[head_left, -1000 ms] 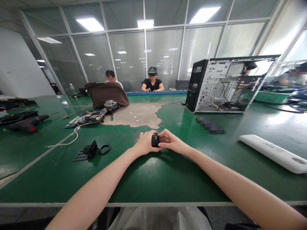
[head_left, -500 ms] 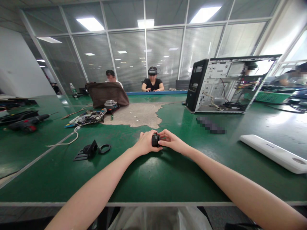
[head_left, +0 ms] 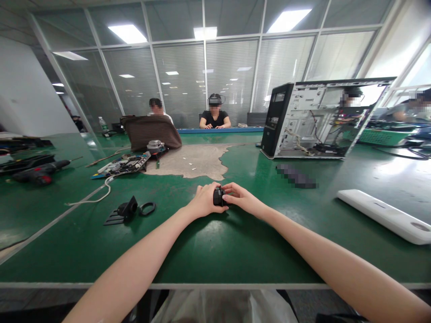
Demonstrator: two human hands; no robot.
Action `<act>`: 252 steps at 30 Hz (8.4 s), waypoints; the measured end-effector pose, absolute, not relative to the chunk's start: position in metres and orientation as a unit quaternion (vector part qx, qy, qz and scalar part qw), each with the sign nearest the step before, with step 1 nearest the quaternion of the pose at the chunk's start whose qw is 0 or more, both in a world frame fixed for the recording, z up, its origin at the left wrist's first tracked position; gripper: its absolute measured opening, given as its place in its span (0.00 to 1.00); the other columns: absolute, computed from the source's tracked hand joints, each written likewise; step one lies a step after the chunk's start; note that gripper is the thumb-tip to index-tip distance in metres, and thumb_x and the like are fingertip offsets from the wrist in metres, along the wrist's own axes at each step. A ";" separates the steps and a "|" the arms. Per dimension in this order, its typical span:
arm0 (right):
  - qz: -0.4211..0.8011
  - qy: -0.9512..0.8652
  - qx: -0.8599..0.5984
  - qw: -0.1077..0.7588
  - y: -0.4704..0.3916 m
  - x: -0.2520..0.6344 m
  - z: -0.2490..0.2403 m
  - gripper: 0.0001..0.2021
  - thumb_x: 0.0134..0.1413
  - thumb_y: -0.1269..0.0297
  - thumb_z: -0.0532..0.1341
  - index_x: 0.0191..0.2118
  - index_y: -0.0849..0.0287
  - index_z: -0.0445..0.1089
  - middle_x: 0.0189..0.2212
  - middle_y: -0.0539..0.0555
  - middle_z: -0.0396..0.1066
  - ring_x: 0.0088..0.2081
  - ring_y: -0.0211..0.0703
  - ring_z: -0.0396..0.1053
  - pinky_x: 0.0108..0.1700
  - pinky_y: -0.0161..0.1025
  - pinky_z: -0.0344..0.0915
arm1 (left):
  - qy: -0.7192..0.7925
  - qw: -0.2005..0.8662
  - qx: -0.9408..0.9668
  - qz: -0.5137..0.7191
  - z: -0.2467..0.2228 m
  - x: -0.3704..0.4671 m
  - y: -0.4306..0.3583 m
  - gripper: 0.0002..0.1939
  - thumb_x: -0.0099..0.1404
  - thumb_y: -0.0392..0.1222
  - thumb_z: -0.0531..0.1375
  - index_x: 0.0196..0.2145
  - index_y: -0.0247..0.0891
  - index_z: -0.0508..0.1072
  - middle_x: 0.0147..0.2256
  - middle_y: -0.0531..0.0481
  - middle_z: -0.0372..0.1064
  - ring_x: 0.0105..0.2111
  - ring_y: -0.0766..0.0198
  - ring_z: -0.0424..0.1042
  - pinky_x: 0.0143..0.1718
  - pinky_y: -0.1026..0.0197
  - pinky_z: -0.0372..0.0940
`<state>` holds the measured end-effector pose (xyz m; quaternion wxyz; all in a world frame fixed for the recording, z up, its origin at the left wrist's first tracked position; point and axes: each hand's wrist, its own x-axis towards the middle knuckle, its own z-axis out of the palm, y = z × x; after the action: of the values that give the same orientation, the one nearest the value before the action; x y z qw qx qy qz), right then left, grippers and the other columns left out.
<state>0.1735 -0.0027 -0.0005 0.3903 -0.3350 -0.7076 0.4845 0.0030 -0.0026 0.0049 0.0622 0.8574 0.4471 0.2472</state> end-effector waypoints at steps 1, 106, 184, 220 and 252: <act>0.490 -0.712 -0.326 0.384 -0.003 0.174 0.000 0.14 0.44 0.62 0.60 0.38 0.57 0.59 0.36 0.52 0.65 0.38 0.39 0.65 0.42 0.42 0.62 | 0.448 0.064 0.857 0.246 0.005 0.003 -0.003 0.30 0.44 0.54 0.61 0.43 0.42 0.58 0.39 0.51 0.64 0.39 0.55 0.64 0.39 0.56 0.51; 0.516 -0.718 -0.271 0.380 -0.006 0.177 0.004 0.16 0.41 0.66 0.63 0.37 0.58 0.59 0.36 0.51 0.65 0.40 0.39 0.64 0.42 0.41 0.62 | 0.448 0.054 0.857 0.248 0.001 0.002 -0.001 0.29 0.44 0.52 0.61 0.43 0.42 0.58 0.39 0.51 0.64 0.38 0.55 0.64 0.39 0.56 0.51; 0.495 -0.709 -0.297 0.405 -0.010 0.173 0.004 0.11 0.44 0.65 0.61 0.33 0.58 0.58 0.35 0.51 0.64 0.37 0.38 0.65 0.41 0.40 0.62 | 0.449 0.057 0.857 0.245 0.003 0.002 -0.001 0.30 0.44 0.54 0.61 0.44 0.42 0.58 0.39 0.50 0.64 0.39 0.55 0.64 0.40 0.56 0.52; 0.286 -0.788 -0.372 0.398 -0.025 0.170 0.004 0.10 0.50 0.65 0.55 0.40 0.57 0.64 0.36 0.52 0.70 0.34 0.41 0.70 0.38 0.39 0.66 | 0.445 0.049 0.857 0.257 0.002 0.004 -0.003 0.29 0.44 0.52 0.61 0.42 0.42 0.58 0.38 0.51 0.64 0.38 0.56 0.64 0.40 0.57 0.51; 0.473 -0.723 -0.304 0.401 -0.010 0.174 0.001 0.16 0.41 0.62 0.63 0.37 0.59 0.60 0.35 0.52 0.65 0.38 0.40 0.65 0.40 0.41 0.64 | 0.455 0.075 0.852 0.247 0.001 0.003 -0.002 0.29 0.44 0.52 0.61 0.43 0.41 0.58 0.38 0.51 0.65 0.38 0.56 0.65 0.41 0.55 0.52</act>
<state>0.1745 -0.0096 0.0011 0.4010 -0.3036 -0.7232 0.4734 0.0030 -0.0015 0.0015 0.0747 0.8520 0.4553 0.2475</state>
